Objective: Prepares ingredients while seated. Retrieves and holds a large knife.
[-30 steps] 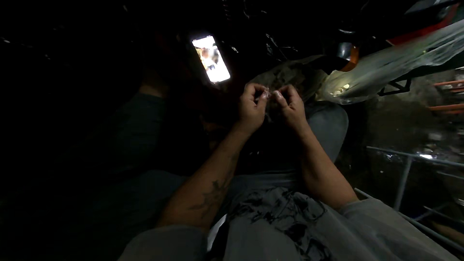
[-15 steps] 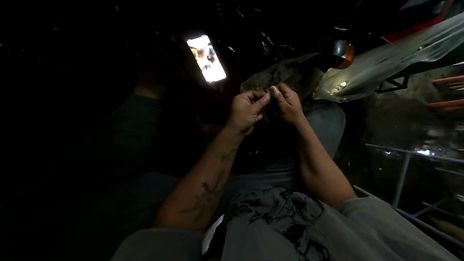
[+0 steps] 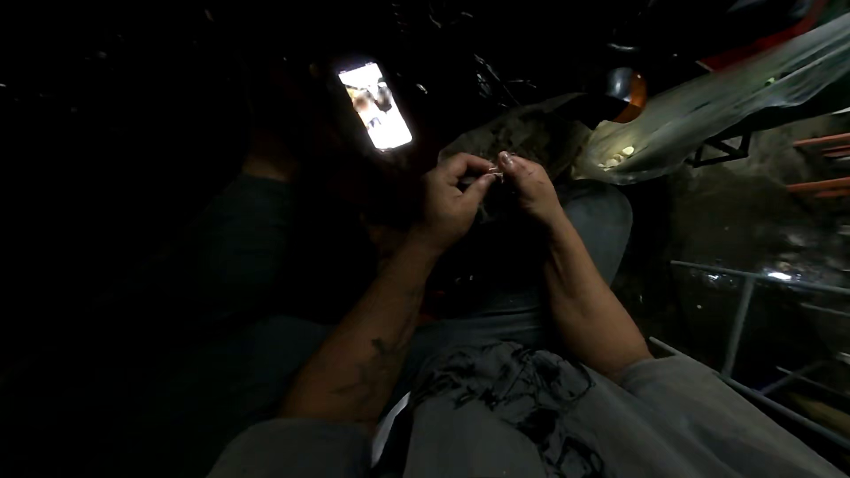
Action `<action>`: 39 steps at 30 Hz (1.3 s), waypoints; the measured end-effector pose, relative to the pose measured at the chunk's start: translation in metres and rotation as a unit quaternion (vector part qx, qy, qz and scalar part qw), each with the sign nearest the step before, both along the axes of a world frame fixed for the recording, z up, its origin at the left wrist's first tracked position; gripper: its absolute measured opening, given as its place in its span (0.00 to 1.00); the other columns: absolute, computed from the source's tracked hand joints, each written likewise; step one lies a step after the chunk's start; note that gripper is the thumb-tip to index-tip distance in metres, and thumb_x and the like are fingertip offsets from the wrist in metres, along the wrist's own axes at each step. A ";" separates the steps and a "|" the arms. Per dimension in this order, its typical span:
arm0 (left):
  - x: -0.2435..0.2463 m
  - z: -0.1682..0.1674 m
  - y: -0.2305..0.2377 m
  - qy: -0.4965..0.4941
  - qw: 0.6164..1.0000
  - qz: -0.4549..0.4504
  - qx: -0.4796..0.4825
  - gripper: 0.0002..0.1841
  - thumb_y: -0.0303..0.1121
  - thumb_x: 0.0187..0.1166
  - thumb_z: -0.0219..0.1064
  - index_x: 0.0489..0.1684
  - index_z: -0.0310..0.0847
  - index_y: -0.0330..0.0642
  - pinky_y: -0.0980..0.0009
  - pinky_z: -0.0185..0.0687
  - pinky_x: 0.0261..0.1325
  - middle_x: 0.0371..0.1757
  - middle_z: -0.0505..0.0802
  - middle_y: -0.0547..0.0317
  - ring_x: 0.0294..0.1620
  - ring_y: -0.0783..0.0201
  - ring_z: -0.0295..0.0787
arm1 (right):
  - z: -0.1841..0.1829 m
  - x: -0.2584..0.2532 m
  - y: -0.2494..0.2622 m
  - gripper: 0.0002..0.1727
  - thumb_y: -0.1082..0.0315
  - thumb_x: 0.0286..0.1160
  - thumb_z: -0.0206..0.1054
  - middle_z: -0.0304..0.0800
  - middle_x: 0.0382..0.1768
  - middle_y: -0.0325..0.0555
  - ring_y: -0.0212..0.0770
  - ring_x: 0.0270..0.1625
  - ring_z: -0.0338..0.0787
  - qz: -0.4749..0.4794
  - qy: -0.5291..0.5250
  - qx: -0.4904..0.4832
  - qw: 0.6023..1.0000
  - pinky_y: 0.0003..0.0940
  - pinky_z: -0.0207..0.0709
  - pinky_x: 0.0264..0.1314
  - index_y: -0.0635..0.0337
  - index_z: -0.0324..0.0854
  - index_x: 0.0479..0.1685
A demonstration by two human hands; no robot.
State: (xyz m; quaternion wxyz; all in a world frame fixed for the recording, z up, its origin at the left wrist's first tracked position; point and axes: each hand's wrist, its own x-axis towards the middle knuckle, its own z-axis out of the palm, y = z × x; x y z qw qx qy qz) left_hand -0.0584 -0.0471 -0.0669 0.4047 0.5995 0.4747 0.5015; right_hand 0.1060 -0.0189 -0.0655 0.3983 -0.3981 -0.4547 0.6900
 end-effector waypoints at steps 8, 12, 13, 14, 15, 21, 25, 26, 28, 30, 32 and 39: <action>-0.011 0.015 0.005 -0.334 0.858 -0.065 -0.385 0.08 0.30 0.90 0.57 0.42 0.80 0.42 0.87 0.62 0.14 0.28 0.85 0.65 0.15 0.80 0.68 | 0.002 0.005 -0.002 0.16 0.64 0.94 0.49 0.82 0.29 0.39 0.28 0.31 0.82 0.055 -0.168 0.196 0.964 0.27 0.82 0.38 0.63 0.78 0.40; -0.013 0.013 0.006 -0.438 0.771 -0.065 -0.457 0.08 0.30 0.90 0.54 0.42 0.77 0.44 0.88 0.62 0.13 0.27 0.82 0.64 0.14 0.80 0.68 | 0.005 0.006 -0.004 0.14 0.66 0.93 0.51 0.84 0.35 0.44 0.30 0.37 0.85 0.074 -0.222 0.258 0.938 0.28 0.83 0.45 0.66 0.77 0.44; -0.014 0.014 0.007 -0.451 0.756 -0.066 -0.470 0.08 0.30 0.90 0.53 0.41 0.77 0.44 0.88 0.63 0.13 0.26 0.82 0.65 0.14 0.80 0.68 | 0.005 0.006 -0.004 0.14 0.66 0.93 0.51 0.84 0.36 0.45 0.30 0.38 0.85 0.078 -0.226 0.262 0.935 0.29 0.84 0.45 0.67 0.78 0.44; -0.014 0.015 0.008 -0.460 0.743 -0.065 -0.482 0.09 0.30 0.89 0.53 0.39 0.77 0.44 0.88 0.62 0.12 0.25 0.81 0.65 0.13 0.80 0.68 | 0.005 0.007 -0.004 0.14 0.66 0.92 0.52 0.84 0.36 0.45 0.31 0.38 0.85 0.082 -0.227 0.264 0.934 0.29 0.84 0.46 0.67 0.78 0.44; -0.015 0.015 0.009 -0.462 0.735 -0.069 -0.492 0.10 0.31 0.89 0.53 0.38 0.78 0.44 0.88 0.62 0.11 0.25 0.81 0.65 0.12 0.80 0.67 | 0.005 0.007 -0.003 0.14 0.66 0.92 0.52 0.84 0.35 0.45 0.31 0.37 0.85 0.085 -0.224 0.265 0.934 0.29 0.83 0.45 0.67 0.78 0.44; -0.018 0.015 0.013 -0.478 0.700 -0.077 -0.525 0.12 0.33 0.89 0.52 0.36 0.79 0.43 0.88 0.61 0.11 0.23 0.80 0.66 0.11 0.81 0.66 | 0.007 0.009 -0.003 0.13 0.67 0.92 0.53 0.86 0.36 0.45 0.32 0.38 0.87 0.099 -0.194 0.241 0.946 0.31 0.86 0.45 0.67 0.78 0.45; -0.017 0.015 0.011 -0.486 0.702 -0.066 -0.517 0.13 0.33 0.89 0.52 0.35 0.79 0.43 0.88 0.61 0.12 0.23 0.79 0.67 0.12 0.81 0.65 | 0.006 0.011 -0.001 0.13 0.67 0.90 0.56 0.86 0.36 0.46 0.32 0.37 0.86 0.098 -0.198 0.241 0.945 0.31 0.85 0.44 0.68 0.80 0.46; -0.017 0.014 0.010 -0.492 0.700 -0.069 -0.513 0.12 0.33 0.90 0.51 0.36 0.79 0.43 0.88 0.62 0.12 0.24 0.79 0.66 0.12 0.81 0.65 | 0.006 0.012 0.000 0.12 0.67 0.90 0.57 0.86 0.35 0.46 0.32 0.37 0.86 0.097 -0.199 0.238 0.946 0.30 0.85 0.43 0.68 0.80 0.46; -0.016 0.011 0.009 -0.497 0.695 -0.076 -0.513 0.13 0.33 0.90 0.51 0.38 0.79 0.43 0.88 0.62 0.12 0.24 0.80 0.66 0.12 0.81 0.66 | 0.008 0.013 0.000 0.11 0.69 0.88 0.58 0.86 0.35 0.45 0.30 0.36 0.86 0.095 -0.193 0.229 0.949 0.28 0.85 0.43 0.68 0.80 0.45; -0.018 0.009 0.009 -0.501 0.691 -0.094 -0.513 0.14 0.34 0.91 0.50 0.37 0.79 0.42 0.88 0.62 0.12 0.25 0.80 0.66 0.12 0.81 0.66 | 0.010 0.014 0.000 0.10 0.70 0.88 0.58 0.87 0.36 0.45 0.31 0.38 0.87 0.099 -0.179 0.214 0.955 0.30 0.86 0.45 0.68 0.81 0.44; -0.019 0.008 0.008 -0.503 0.697 -0.124 -0.495 0.14 0.33 0.91 0.49 0.38 0.80 0.41 0.89 0.64 0.13 0.26 0.82 0.65 0.13 0.81 0.68 | 0.011 0.015 0.000 0.09 0.71 0.88 0.57 0.88 0.38 0.46 0.33 0.40 0.89 0.102 -0.156 0.187 0.964 0.32 0.88 0.48 0.67 0.81 0.43; -0.009 0.014 0.010 -0.376 0.821 -0.029 -0.428 0.05 0.30 0.90 0.58 0.48 0.79 0.42 0.86 0.65 0.16 0.33 0.86 0.61 0.16 0.79 0.70 | 0.008 0.015 -0.002 0.09 0.70 0.86 0.59 0.90 0.43 0.45 0.32 0.42 0.89 0.036 -0.182 0.142 0.972 0.30 0.86 0.48 0.66 0.80 0.52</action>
